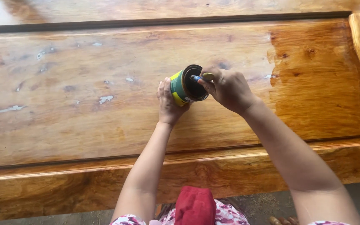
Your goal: Apply wood stain or varnish to the surface of a large wooden door using a paintbrush.
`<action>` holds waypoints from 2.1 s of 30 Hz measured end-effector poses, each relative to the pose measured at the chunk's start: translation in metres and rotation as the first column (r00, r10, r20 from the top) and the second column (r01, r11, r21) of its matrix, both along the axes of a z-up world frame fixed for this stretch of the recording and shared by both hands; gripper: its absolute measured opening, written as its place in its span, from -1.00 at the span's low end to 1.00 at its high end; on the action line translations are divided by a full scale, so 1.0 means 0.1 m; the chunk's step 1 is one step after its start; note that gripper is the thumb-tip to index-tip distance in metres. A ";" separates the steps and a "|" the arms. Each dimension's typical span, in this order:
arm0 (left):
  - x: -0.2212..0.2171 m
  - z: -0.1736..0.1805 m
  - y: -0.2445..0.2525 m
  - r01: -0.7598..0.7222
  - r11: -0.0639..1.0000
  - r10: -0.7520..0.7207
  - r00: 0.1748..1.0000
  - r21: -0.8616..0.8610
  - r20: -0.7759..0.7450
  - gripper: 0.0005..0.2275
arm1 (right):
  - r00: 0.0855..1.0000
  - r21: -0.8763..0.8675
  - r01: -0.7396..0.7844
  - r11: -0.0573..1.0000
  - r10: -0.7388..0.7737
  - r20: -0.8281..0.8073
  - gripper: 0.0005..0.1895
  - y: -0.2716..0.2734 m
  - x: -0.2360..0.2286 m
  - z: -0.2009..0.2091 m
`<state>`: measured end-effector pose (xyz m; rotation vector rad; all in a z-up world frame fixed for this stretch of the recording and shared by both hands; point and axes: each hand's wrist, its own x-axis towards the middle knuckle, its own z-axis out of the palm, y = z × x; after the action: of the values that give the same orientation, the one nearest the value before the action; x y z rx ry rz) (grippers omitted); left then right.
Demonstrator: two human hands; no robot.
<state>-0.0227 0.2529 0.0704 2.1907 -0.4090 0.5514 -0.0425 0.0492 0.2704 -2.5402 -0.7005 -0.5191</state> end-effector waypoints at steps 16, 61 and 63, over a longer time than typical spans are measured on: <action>0.18 -0.05 0.00 0.022 1.000 -0.022 1.000 -0.021 -0.005 0.08 | 0.980 -0.334 -0.178 0.926 0.137 -0.141 -0.90 0.22 0.21 0.40; 0.35 -0.19 0.27 -0.378 0.921 0.385 0.852 0.092 -0.354 -0.04 | 0.997 0.615 0.043 0.787 -0.074 0.025 -0.78 -1.79 2.35 -1.78; 0.35 -0.23 0.29 -0.360 0.926 0.376 0.875 0.111 -0.306 -0.05 | 0.996 0.589 0.029 0.808 -0.069 0.047 -0.77 -1.92 2.28 -1.78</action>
<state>0.0127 0.2821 0.0470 2.3699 0.1794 0.3713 0.1852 -0.1425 0.0925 -1.9611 -0.4063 -0.7146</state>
